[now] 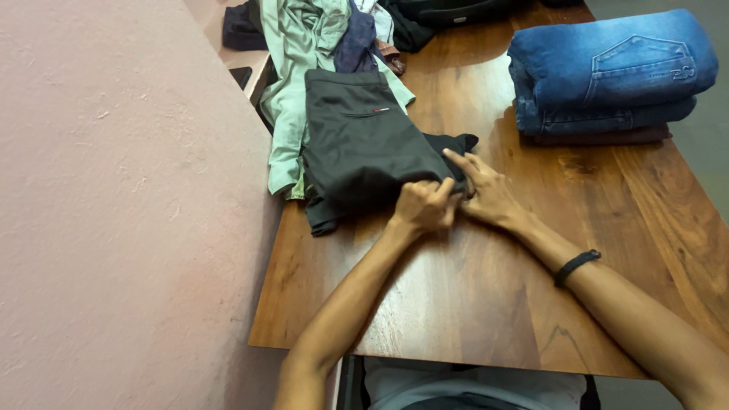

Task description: The person folds a pair of blue jeans and places them on a wooden table. Then they pick up a dark patterned shirt, lay it flat, and button it from the bottom up, smoothing the fabric as they go.

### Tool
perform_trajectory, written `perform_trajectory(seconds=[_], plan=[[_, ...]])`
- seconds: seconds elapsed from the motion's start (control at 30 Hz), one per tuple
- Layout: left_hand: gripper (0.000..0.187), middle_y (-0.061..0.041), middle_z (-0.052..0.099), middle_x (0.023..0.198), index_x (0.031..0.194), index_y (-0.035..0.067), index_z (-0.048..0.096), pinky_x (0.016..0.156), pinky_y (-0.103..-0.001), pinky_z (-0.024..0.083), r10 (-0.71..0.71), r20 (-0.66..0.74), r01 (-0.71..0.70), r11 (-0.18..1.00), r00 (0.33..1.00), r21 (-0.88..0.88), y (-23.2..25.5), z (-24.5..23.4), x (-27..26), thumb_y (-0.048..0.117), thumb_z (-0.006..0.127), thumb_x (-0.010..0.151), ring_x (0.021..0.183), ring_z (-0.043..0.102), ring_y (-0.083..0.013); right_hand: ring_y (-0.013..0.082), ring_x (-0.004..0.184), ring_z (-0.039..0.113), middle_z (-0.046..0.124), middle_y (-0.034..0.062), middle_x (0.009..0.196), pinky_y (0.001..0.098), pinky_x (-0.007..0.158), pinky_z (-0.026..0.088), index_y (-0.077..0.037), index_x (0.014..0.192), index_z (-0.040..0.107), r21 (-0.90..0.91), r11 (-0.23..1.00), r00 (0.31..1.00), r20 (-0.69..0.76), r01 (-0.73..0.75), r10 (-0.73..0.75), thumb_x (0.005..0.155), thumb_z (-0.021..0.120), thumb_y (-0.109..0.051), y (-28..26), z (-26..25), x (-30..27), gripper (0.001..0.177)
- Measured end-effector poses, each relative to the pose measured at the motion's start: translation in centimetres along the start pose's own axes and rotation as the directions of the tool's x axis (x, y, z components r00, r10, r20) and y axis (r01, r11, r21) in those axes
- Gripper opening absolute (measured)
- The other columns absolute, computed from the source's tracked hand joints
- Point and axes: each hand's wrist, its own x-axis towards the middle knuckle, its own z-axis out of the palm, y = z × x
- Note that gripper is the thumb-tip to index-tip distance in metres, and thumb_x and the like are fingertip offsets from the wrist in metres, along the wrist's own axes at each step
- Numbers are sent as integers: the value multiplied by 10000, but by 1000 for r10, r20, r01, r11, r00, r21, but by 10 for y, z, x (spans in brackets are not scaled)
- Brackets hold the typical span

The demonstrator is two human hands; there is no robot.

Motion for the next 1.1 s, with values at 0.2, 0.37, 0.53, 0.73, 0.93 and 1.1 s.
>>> perform_trajectory(seconds=[0.2, 0.37, 0.53, 0.73, 0.93, 1.1], plan=[[141, -117, 605, 622, 906, 53, 619, 533, -422, 497, -75, -234, 69, 997, 969, -35, 7, -32, 20, 184, 661, 874, 540, 624, -298, 402, 1214, 547, 563, 176, 1457, 472, 1049, 479, -110, 1280, 621, -12, 947, 946, -53, 320, -320, 795, 774, -126, 15, 47, 18, 509], [77, -115, 659, 651, 893, 100, 641, 572, -492, 519, -377, -261, 411, 907, 889, 92, -51, -51, 45, 171, 635, 865, 590, 671, -346, 433, 1314, 467, 504, 243, 1484, 477, 1135, 397, -77, 1341, 617, 86, 956, 954, 82, 281, -288, 663, 755, 26, 5, 67, 20, 699], [186, -166, 719, 835, 1009, 63, 636, 722, -512, 534, -460, -136, 476, 804, 878, 355, -140, -53, 59, 190, 643, 873, 766, 710, -378, 450, 1401, 431, 486, 278, 1503, 476, 1185, 375, -151, 1348, 644, 187, 939, 943, 116, 287, -311, 708, 732, 60, -19, 77, 28, 680], [341, -181, 662, 1175, 1154, 47, 643, 943, -572, 417, -384, 135, 298, 857, 913, 420, -226, -17, 67, 253, 651, 882, 1111, 628, -351, 477, 1370, 424, 469, 300, 1506, 505, 1149, 377, -209, 1367, 635, 163, 939, 932, 154, 304, -329, 680, 779, -34, -38, 95, 38, 723], [461, -218, 555, 1354, 1306, 31, 577, 984, -593, 433, -569, 179, 429, 759, 802, 489, -280, 11, 82, 330, 623, 959, 1213, 582, -392, 495, 1326, 445, 487, 312, 1467, 529, 1107, 406, -207, 1377, 637, 144, 916, 916, 101, 374, -389, 753, 852, -258, -58, 110, 37, 662], [649, -327, 492, 1371, 1426, -9, 471, 898, -532, 517, -707, -14, 660, 653, 707, 373, -309, 31, 95, 305, 674, 895, 1125, 608, -474, 459, 1279, 488, 543, 264, 1435, 519, 1079, 445, -194, 1367, 641, 130, 902, 903, 74, 411, -422, 777, 845, -308, -60, 105, 34, 635]])
